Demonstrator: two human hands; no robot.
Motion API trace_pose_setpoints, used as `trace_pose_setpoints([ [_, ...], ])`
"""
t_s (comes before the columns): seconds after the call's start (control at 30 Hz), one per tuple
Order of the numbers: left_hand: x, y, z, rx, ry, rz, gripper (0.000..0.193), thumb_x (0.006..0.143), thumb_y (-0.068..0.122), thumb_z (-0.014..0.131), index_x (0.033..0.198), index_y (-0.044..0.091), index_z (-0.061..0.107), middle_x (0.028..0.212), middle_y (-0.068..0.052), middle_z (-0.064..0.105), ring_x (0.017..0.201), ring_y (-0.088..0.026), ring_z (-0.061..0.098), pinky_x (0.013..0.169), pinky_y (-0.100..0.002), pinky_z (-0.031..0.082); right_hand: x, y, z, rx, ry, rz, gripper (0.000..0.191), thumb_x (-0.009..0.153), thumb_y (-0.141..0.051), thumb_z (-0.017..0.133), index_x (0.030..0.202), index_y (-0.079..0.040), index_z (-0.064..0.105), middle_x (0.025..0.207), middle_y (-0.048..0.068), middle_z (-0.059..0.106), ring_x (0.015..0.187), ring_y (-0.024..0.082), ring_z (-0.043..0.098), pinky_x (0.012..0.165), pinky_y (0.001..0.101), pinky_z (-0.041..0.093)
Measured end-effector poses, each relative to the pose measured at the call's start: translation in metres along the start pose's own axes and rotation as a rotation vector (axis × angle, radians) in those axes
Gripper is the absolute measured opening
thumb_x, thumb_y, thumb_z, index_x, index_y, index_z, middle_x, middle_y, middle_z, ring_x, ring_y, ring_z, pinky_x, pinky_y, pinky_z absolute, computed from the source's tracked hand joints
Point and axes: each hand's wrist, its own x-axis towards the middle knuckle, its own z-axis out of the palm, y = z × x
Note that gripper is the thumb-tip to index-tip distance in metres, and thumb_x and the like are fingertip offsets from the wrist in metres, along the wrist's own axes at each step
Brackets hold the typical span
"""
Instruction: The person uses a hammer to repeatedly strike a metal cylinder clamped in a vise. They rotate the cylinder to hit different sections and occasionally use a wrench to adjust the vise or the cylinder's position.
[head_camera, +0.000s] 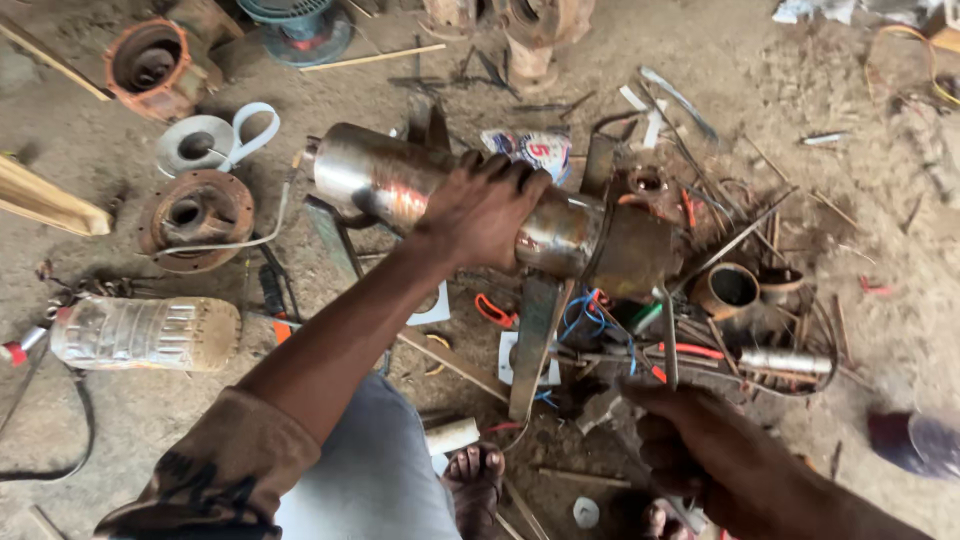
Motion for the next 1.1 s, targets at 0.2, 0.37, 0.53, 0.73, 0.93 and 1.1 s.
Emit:
trace_pose_setpoints([
  [0.2, -0.008, -0.001, 0.008, 0.132, 0.131, 0.024, 0.099, 0.072, 0.034, 0.086, 0.152, 0.003, 0.038, 0.139, -0.024, 0.057, 0.136, -0.04, 0.051, 0.115, -0.062, 0.038, 0.017, 0.036, 0.012, 0.101, 0.101, -0.223, 0.038, 0.095, -0.028, 0.064, 0.07, -0.018, 0.037, 0.056, -0.007, 0.021, 0.044, 0.01, 0.019, 0.041, 0.0324, 0.015],
  [0.37, -0.012, 0.003, -0.006, 0.013, 0.224, 0.045, 0.104, 0.057, 0.051, 0.095, 0.134, 0.002, 0.046, 0.12, -0.022, 0.065, 0.119, -0.038, 0.059, 0.105, -0.065, 0.042, 0.097, 0.068, -0.014, -0.046, 0.371, -0.545, 0.028, 0.097, -0.028, 0.062, 0.073, -0.017, 0.053, 0.053, -0.005, 0.037, 0.044, 0.009, 0.031, 0.042, 0.031, 0.022],
  [0.53, -0.008, 0.011, -0.022, -0.065, -0.085, -0.061, 0.107, 0.073, 0.043, 0.09, 0.154, -0.001, 0.035, 0.106, -0.017, 0.071, 0.106, -0.034, 0.067, 0.105, -0.061, 0.05, 0.175, 0.082, -0.018, -0.175, 0.368, -0.822, 0.036, 0.099, -0.024, 0.07, 0.074, -0.001, 0.058, 0.057, 0.002, 0.044, 0.046, 0.012, 0.036, 0.042, 0.0343, 0.024],
  [0.73, -0.001, 0.012, -0.01, 0.015, 0.055, 0.066, 0.121, 0.062, 0.037, 0.093, 0.158, 0.012, 0.023, 0.154, -0.027, 0.039, 0.139, -0.048, 0.04, 0.106, -0.076, 0.032, 0.207, 0.068, -0.002, -0.334, 0.491, -1.126, 0.041, 0.103, -0.014, 0.062, 0.067, 0.002, 0.054, 0.052, 0.009, 0.052, 0.048, 0.014, 0.042, 0.045, 0.038, 0.032],
  [0.93, 0.002, 0.012, -0.002, 0.075, -0.008, 0.032, 0.116, 0.069, 0.034, 0.09, 0.16, 0.011, 0.021, 0.157, -0.025, 0.035, 0.143, -0.046, 0.037, 0.112, -0.074, 0.028, 0.179, 0.068, 0.001, -0.508, 0.473, -1.393, 0.029, 0.096, -0.01, 0.061, 0.069, 0.0, 0.054, 0.055, 0.007, 0.054, 0.044, 0.015, 0.045, 0.044, 0.0337, 0.034],
  [1.1, -0.001, 0.01, 0.0, 0.012, -0.024, 0.061, 0.123, 0.067, 0.05, 0.09, 0.159, 0.013, 0.018, 0.158, -0.025, 0.032, 0.141, -0.048, 0.036, 0.113, -0.068, 0.031, 0.172, 0.063, -0.001, -0.499, 0.417, -1.246, 0.03, 0.095, -0.009, 0.062, 0.067, -0.002, 0.055, 0.049, 0.007, 0.052, 0.037, 0.015, 0.044, 0.036, 0.0335, 0.031],
])
